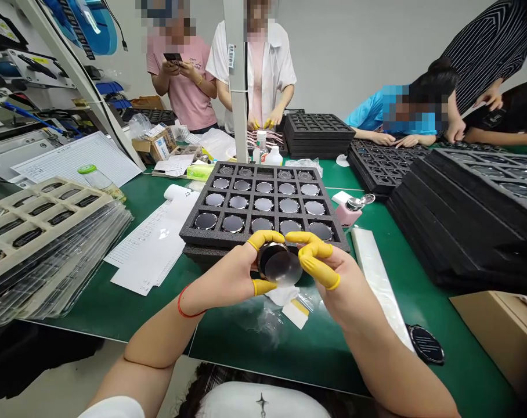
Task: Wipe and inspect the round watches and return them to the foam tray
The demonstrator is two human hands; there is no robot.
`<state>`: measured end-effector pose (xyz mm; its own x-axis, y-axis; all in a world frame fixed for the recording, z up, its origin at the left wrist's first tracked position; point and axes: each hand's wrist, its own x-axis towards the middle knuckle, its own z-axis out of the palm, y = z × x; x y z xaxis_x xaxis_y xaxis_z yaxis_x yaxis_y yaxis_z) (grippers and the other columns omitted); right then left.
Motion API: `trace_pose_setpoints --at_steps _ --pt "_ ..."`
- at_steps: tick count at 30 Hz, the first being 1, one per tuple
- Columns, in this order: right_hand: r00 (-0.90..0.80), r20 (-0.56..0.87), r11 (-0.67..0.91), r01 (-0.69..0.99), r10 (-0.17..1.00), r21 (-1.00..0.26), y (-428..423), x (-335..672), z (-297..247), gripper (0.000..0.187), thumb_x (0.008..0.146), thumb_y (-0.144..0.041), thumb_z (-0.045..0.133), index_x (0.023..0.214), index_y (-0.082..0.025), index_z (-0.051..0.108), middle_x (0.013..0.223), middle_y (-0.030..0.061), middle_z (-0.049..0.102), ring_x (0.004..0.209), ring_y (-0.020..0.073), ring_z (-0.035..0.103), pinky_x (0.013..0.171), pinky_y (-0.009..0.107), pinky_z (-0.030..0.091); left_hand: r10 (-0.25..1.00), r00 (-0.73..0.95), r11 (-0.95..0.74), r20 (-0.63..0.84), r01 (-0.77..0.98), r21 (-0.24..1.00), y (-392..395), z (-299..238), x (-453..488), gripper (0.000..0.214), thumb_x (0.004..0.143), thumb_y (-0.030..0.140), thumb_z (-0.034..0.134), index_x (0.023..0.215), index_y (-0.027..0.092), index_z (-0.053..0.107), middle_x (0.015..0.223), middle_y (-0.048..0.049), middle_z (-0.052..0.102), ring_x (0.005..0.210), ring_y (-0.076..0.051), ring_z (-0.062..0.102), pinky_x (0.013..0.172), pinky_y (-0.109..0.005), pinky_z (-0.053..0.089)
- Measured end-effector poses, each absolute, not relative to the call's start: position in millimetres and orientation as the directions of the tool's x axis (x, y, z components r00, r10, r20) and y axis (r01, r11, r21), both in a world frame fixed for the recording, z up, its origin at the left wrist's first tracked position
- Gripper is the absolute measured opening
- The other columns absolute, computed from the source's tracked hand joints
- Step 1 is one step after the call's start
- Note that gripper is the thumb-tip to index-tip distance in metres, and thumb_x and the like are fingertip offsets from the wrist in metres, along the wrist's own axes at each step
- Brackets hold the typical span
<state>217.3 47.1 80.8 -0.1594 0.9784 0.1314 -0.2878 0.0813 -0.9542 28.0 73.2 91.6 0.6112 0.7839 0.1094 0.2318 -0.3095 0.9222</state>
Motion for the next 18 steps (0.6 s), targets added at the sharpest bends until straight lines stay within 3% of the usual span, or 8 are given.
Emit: trace_pose_setpoints --at_steps 4,8,13,18 --pt "-0.184 0.078 0.012 -0.331 0.98 -0.943 48.0 216.3 81.3 0.005 0.081 -0.032 0.073 0.082 -0.027 0.071 0.102 -0.0014 0.072 0.088 0.0163 0.066 0.082 0.03 0.053 0.792 0.599 -0.357 0.121 0.294 0.886 73.5 89.7 27.4 0.053 0.079 0.02 0.07 0.125 0.026 0.047 0.13 -0.0063 0.054 0.105 -0.021 0.061 0.087 -0.03 0.051" --pt "-0.197 0.054 -0.012 -0.318 0.979 -0.948 46.5 217.4 82.4 0.004 0.083 -0.031 0.071 0.085 -0.028 0.071 0.095 -0.0023 0.073 0.086 0.0148 0.065 0.078 0.027 0.053 0.784 0.609 -0.372 0.122 0.303 0.877 72.0 91.2 26.1 0.053 0.08 0.02 0.069 0.126 0.027 0.045 0.13 -0.0056 0.054 0.105 -0.021 0.061 0.087 -0.03 0.051" --pt "-0.22 0.06 -0.014 -0.318 0.974 -0.948 48.5 216.3 82.2 0.012 0.083 -0.031 0.071 0.095 -0.03 0.073 0.099 -0.001 0.073 0.088 0.0155 0.065 0.078 0.028 0.053 0.768 0.621 -0.41 0.158 0.287 0.866 70.7 93.3 25.6 0.05 0.082 0.021 0.068 0.126 0.027 0.046 0.13 -0.0037 0.054 0.107 -0.019 0.06 0.089 -0.026 0.05" --pt "-0.214 0.067 -0.001 -0.304 0.975 -0.953 48.5 214.8 82.9 0.012 0.082 -0.031 0.072 0.093 -0.029 0.073 0.104 0.0001 0.072 0.092 0.0171 0.065 0.08 0.029 0.053 0.752 0.63 -0.441 0.194 0.262 0.858 70.9 94.0 25.8 0.052 0.082 0.018 0.068 0.128 0.026 0.045 0.131 -0.0031 0.054 0.108 -0.017 0.061 0.091 -0.023 0.049"
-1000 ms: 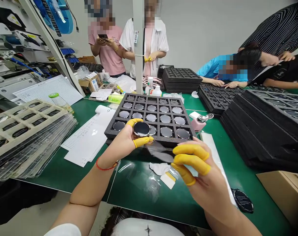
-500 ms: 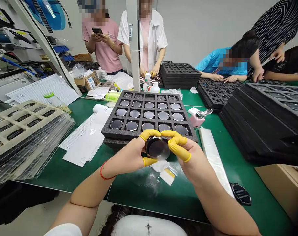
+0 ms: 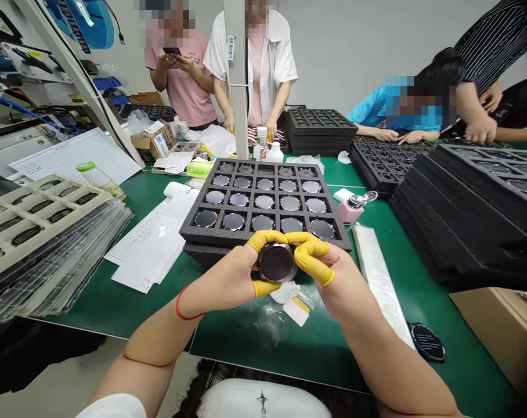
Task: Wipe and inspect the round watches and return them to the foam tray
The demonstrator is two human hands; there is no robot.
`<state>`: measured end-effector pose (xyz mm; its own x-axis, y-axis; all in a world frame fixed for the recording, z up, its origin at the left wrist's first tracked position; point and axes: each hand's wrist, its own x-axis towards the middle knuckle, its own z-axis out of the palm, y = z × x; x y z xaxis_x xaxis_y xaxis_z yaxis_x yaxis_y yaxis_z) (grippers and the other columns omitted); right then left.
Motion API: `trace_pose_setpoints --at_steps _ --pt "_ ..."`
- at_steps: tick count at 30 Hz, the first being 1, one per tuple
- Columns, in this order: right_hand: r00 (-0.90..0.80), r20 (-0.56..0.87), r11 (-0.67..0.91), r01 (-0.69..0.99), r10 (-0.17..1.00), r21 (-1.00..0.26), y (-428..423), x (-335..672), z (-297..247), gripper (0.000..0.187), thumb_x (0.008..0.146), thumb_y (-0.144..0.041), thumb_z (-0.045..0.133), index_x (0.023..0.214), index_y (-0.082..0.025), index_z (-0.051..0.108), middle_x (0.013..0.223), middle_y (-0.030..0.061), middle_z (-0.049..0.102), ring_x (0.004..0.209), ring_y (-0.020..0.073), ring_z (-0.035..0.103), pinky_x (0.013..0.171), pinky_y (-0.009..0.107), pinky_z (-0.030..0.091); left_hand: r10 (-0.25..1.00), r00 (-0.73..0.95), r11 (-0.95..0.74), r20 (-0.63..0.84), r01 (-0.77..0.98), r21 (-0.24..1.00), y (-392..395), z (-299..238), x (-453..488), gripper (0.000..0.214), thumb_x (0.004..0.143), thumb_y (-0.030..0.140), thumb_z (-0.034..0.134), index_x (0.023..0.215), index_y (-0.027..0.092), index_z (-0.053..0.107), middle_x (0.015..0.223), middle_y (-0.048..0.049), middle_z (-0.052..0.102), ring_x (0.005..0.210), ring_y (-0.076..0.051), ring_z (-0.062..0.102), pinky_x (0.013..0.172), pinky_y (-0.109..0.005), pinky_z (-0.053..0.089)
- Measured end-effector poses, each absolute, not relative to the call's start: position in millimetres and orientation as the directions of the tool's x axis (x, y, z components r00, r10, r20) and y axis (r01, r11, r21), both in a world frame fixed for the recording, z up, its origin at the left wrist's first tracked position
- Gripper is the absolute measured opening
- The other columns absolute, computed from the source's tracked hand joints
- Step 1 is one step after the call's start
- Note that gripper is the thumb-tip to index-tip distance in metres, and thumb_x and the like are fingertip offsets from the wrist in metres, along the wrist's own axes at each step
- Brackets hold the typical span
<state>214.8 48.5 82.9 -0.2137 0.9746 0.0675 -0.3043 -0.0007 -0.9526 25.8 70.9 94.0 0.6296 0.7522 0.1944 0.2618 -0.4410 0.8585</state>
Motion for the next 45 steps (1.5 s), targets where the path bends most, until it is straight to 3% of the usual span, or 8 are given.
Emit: trace_pose_setpoints --at_steps 7,36,45 --pt "-0.181 0.088 0.035 -0.273 0.98 -0.961 47.6 213.5 83.1 0.008 0.08 -0.033 0.073 0.079 -0.025 0.072 0.117 0.001 0.068 0.099 0.0191 0.064 0.083 0.03 0.053 0.752 0.629 -0.44 0.198 0.254 0.861 70.3 94.4 25.7 0.051 0.082 0.022 0.068 0.128 0.026 0.046 0.131 -0.0046 0.054 0.11 -0.018 0.06 0.092 -0.025 0.05" --pt "-0.15 0.106 0.073 -0.208 0.983 -0.975 46.6 213.8 79.9 0.019 0.077 -0.041 0.074 0.075 -0.024 0.068 0.118 0.0034 0.067 0.102 0.0231 0.064 0.087 0.037 0.053 0.753 0.625 -0.435 0.204 0.242 0.867 70.1 93.4 25.5 0.052 0.083 0.025 0.068 0.129 0.025 0.045 0.129 -0.0064 0.056 0.106 -0.021 0.062 0.088 -0.028 0.052" --pt "-0.165 0.111 0.069 -0.24 0.98 -0.968 46.8 214.2 79.9 0.016 0.079 -0.039 0.074 0.076 -0.024 0.069 0.119 0.0024 0.067 0.1 0.0208 0.064 0.085 0.033 0.053 0.754 0.626 -0.438 0.197 0.257 0.861 69.9 94.6 26.0 0.048 0.084 0.024 0.067 0.127 0.024 0.047 0.132 -0.0062 0.053 0.113 -0.021 0.059 0.093 -0.027 0.05"
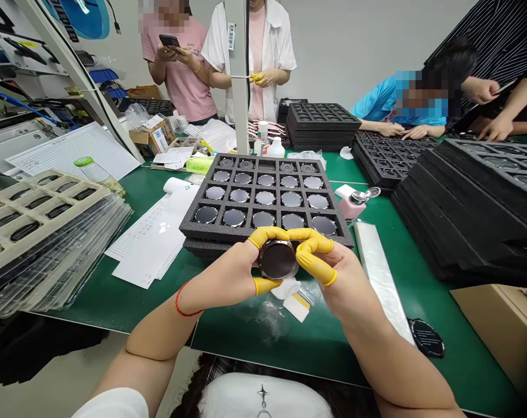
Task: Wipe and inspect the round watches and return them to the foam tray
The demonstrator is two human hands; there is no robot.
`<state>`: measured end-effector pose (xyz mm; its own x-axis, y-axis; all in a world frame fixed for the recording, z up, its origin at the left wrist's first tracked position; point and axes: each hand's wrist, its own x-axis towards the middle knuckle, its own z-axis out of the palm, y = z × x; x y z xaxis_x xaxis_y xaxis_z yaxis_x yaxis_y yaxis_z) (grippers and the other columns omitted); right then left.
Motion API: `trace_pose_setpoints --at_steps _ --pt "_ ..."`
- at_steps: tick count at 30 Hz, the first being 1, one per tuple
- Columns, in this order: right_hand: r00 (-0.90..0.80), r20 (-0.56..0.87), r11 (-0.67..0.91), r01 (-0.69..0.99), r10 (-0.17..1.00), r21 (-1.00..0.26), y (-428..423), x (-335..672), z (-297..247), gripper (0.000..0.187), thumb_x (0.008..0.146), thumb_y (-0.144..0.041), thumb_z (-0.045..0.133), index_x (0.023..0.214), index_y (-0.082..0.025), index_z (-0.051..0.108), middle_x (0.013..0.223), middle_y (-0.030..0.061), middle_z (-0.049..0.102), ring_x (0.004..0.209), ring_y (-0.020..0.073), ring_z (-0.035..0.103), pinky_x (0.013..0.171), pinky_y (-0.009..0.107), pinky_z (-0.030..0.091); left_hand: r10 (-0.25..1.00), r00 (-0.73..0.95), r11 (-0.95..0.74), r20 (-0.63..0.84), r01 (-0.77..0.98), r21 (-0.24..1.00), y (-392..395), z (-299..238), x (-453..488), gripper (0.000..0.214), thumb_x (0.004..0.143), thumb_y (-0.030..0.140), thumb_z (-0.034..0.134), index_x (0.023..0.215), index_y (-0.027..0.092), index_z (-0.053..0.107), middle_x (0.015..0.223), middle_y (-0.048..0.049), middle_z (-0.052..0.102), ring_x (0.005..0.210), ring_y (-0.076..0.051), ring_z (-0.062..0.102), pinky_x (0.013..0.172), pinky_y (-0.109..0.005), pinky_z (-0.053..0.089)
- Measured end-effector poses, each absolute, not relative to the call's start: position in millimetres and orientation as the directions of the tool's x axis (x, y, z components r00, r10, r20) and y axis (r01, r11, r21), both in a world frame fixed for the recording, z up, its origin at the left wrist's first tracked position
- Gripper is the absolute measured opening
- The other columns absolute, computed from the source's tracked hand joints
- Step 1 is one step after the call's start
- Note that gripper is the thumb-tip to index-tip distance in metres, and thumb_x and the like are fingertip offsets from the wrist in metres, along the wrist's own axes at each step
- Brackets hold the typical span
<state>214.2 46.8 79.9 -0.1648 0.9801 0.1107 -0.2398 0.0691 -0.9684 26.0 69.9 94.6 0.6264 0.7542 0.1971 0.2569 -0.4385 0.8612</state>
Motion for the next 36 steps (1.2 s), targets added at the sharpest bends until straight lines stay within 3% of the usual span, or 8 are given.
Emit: trace_pose_setpoints --at_steps 11,36 --pt "-0.156 0.104 0.072 -0.204 0.982 -0.976 47.2 214.8 79.4 0.02 0.077 -0.043 0.074 0.076 -0.024 0.068 0.118 0.0036 0.068 0.102 0.0232 0.064 0.087 0.036 0.053 0.762 0.622 -0.43 0.182 0.275 0.86 69.5 94.9 25.3 0.052 0.081 0.022 0.069 0.129 0.025 0.047 0.132 -0.0057 0.055 0.11 -0.022 0.06 0.088 -0.027 0.051" --pt "-0.174 0.114 0.062 -0.278 0.978 -0.959 46.6 214.6 81.8 0.011 0.078 -0.036 0.076 0.085 -0.028 0.074 0.116 0.0006 0.067 0.099 0.0186 0.063 0.081 0.029 0.055 0.763 0.63 -0.413 0.145 0.303 0.859 69.8 95.3 25.6 0.049 0.083 0.023 0.067 0.127 0.025 0.047 0.133 -0.0045 0.053 0.114 -0.02 0.058 0.09 -0.025 0.049"
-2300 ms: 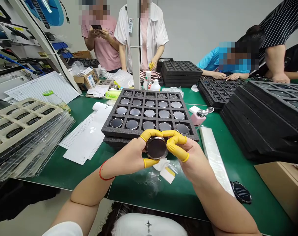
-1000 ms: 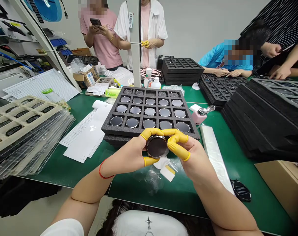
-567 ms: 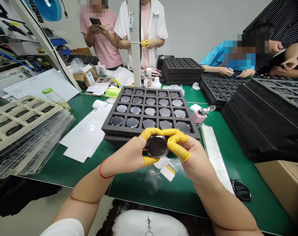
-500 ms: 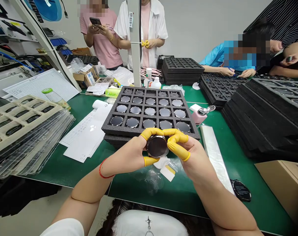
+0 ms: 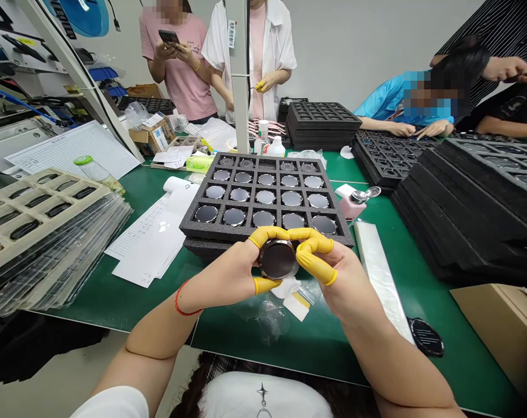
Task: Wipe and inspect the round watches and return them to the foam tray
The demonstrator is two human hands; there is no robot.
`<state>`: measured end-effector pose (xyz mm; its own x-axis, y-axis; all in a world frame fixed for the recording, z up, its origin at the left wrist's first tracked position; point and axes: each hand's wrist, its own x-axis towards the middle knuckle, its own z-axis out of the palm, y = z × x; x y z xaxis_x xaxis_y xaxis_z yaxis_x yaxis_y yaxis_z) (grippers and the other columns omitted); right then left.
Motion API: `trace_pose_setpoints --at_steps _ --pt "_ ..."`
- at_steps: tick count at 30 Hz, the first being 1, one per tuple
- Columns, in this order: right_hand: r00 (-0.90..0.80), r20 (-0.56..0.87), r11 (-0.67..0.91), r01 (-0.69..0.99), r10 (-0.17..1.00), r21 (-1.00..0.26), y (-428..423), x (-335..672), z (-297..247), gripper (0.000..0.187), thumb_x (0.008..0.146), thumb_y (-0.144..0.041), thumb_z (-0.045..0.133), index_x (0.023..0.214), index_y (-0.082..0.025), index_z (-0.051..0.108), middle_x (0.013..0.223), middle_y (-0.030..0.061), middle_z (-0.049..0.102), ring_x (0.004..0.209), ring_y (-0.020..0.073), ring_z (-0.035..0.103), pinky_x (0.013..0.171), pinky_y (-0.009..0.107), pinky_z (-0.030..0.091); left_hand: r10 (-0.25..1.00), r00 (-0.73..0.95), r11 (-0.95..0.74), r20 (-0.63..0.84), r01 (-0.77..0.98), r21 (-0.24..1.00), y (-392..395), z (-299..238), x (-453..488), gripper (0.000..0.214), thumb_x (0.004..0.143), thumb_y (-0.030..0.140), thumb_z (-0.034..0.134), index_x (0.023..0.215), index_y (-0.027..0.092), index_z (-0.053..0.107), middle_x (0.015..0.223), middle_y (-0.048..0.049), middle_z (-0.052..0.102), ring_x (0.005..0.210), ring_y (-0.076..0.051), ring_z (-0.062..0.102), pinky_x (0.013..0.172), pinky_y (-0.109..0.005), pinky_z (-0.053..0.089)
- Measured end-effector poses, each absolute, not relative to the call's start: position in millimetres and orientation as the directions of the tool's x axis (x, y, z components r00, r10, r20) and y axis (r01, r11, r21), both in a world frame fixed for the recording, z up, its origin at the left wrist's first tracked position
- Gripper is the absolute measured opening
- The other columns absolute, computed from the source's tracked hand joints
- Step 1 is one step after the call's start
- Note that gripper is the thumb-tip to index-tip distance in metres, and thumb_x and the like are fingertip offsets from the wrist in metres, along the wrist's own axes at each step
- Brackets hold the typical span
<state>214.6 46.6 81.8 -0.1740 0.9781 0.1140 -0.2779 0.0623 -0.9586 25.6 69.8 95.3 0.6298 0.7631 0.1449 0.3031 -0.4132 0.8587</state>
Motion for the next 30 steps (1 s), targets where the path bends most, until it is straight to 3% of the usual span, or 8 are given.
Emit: trace_pose_setpoints --at_steps 30 --pt "-0.175 0.126 0.075 -0.272 0.977 -0.959 48.0 211.5 79.9 0.011 0.079 -0.034 0.075 0.074 -0.025 0.069 0.114 0.001 0.067 0.098 0.0182 0.062 0.081 0.029 0.054 0.751 0.638 -0.441 0.173 0.289 0.85 69.9 95.0 23.5 0.052 0.084 0.025 0.067 0.13 0.024 0.044 0.133 -0.0057 0.055 0.114 -0.019 0.059 0.091 -0.024 0.05"
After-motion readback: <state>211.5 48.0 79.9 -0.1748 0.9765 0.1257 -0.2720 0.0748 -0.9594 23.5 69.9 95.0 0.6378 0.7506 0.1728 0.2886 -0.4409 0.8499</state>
